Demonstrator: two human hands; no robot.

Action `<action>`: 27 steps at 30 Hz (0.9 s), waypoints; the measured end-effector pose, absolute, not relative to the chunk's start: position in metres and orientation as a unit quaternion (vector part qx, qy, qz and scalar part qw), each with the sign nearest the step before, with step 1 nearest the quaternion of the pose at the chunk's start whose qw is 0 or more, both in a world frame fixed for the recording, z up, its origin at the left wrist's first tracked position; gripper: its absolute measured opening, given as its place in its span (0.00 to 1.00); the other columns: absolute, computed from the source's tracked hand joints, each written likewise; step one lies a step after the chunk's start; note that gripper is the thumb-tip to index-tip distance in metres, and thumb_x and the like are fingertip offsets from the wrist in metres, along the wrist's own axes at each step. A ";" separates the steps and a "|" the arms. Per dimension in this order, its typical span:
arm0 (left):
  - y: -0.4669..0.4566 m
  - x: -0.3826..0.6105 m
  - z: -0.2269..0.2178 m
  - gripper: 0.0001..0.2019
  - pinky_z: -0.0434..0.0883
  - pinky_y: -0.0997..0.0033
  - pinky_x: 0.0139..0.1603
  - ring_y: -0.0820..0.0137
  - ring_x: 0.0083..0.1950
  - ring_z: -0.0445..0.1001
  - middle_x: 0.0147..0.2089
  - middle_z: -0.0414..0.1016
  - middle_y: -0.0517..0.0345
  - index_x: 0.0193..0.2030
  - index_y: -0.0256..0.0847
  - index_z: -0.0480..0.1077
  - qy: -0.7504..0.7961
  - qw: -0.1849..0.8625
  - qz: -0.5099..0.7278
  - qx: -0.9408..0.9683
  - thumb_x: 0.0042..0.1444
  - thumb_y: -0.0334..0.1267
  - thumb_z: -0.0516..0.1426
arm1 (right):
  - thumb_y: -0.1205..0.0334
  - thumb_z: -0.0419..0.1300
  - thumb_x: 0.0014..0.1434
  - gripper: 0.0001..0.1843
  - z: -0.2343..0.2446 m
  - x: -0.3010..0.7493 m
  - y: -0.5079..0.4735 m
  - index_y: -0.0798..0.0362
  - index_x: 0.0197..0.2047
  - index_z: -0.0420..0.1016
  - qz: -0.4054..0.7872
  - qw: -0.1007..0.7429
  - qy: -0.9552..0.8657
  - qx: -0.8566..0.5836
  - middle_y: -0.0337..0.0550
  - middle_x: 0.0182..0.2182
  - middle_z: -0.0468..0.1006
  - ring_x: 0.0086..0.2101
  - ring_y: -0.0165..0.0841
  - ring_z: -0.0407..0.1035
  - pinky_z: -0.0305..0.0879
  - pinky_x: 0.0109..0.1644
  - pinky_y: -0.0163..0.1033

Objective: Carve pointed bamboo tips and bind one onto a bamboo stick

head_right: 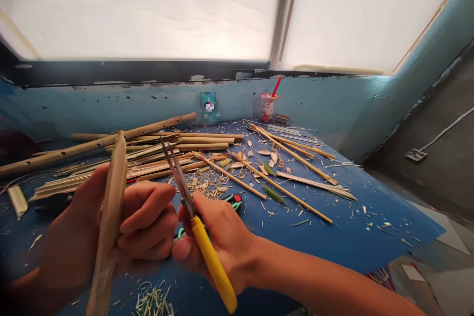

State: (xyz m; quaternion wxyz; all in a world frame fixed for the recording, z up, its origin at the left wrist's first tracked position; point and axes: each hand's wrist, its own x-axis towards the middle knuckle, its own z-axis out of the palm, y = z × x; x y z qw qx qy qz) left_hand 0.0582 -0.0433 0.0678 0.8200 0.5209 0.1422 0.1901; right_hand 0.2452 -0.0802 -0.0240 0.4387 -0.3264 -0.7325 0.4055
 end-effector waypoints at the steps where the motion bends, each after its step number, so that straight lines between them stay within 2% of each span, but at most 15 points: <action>1: -0.043 0.058 0.068 0.35 0.49 0.78 0.18 0.77 0.19 0.43 0.18 0.46 0.68 0.25 0.44 0.53 0.136 0.821 0.184 0.522 0.65 0.76 0.46 | 0.19 0.50 0.65 0.39 -0.026 0.245 -0.080 0.49 0.48 0.73 0.406 0.435 -0.732 -0.331 0.44 0.35 0.76 0.36 0.40 0.72 0.71 0.39 0.44; 4: -0.041 0.058 0.066 0.34 0.47 0.79 0.17 0.77 0.18 0.40 0.17 0.44 0.68 0.25 0.45 0.52 0.102 0.838 0.170 0.509 0.66 0.75 0.45 | 0.20 0.50 0.66 0.38 -0.030 0.243 -0.080 0.49 0.48 0.73 0.398 0.438 -0.732 -0.338 0.44 0.36 0.76 0.36 0.39 0.71 0.71 0.40 0.43; 10: -0.035 0.062 0.063 0.33 0.45 0.79 0.15 0.79 0.17 0.41 0.19 0.50 0.70 0.27 0.44 0.54 0.008 0.896 0.118 0.427 0.62 0.70 0.60 | 0.18 0.50 0.65 0.41 -0.026 0.240 -0.080 0.52 0.45 0.72 0.392 0.458 -0.733 -0.314 0.40 0.33 0.73 0.32 0.33 0.65 0.69 0.37 0.38; 15: -0.033 0.065 0.062 0.33 0.41 0.76 0.14 0.79 0.16 0.39 0.20 0.49 0.70 0.27 0.44 0.54 -0.023 0.915 0.086 0.394 0.63 0.70 0.59 | 0.29 0.59 0.68 0.30 -0.026 0.240 -0.082 0.51 0.46 0.74 0.412 0.446 -0.724 -0.327 0.41 0.37 0.78 0.35 0.34 0.70 0.73 0.42 0.40; 20: -0.036 0.063 0.061 0.31 0.40 0.75 0.14 0.79 0.17 0.39 0.20 0.48 0.69 0.28 0.44 0.54 -0.027 0.913 0.069 0.400 0.66 0.69 0.55 | 0.41 0.68 0.66 0.21 -0.027 0.240 -0.084 0.49 0.49 0.77 0.428 0.416 -0.712 -0.369 0.40 0.39 0.82 0.38 0.38 0.76 0.76 0.47 0.42; 24: -0.035 0.062 0.058 0.31 0.40 0.74 0.14 0.79 0.17 0.39 0.20 0.48 0.69 0.28 0.44 0.54 -0.022 0.913 0.068 0.402 0.66 0.68 0.55 | 0.43 0.68 0.66 0.18 -0.025 0.242 -0.084 0.48 0.49 0.78 0.426 0.410 -0.720 -0.362 0.40 0.38 0.82 0.37 0.38 0.76 0.76 0.45 0.42; 27: -0.035 0.061 0.057 0.31 0.42 0.75 0.15 0.78 0.17 0.41 0.20 0.48 0.69 0.28 0.44 0.54 -0.014 0.910 0.067 0.408 0.66 0.69 0.54 | 0.40 0.66 0.67 0.20 -0.023 0.243 -0.083 0.48 0.49 0.77 0.424 0.413 -0.727 -0.348 0.41 0.38 0.81 0.35 0.37 0.75 0.75 0.44 0.42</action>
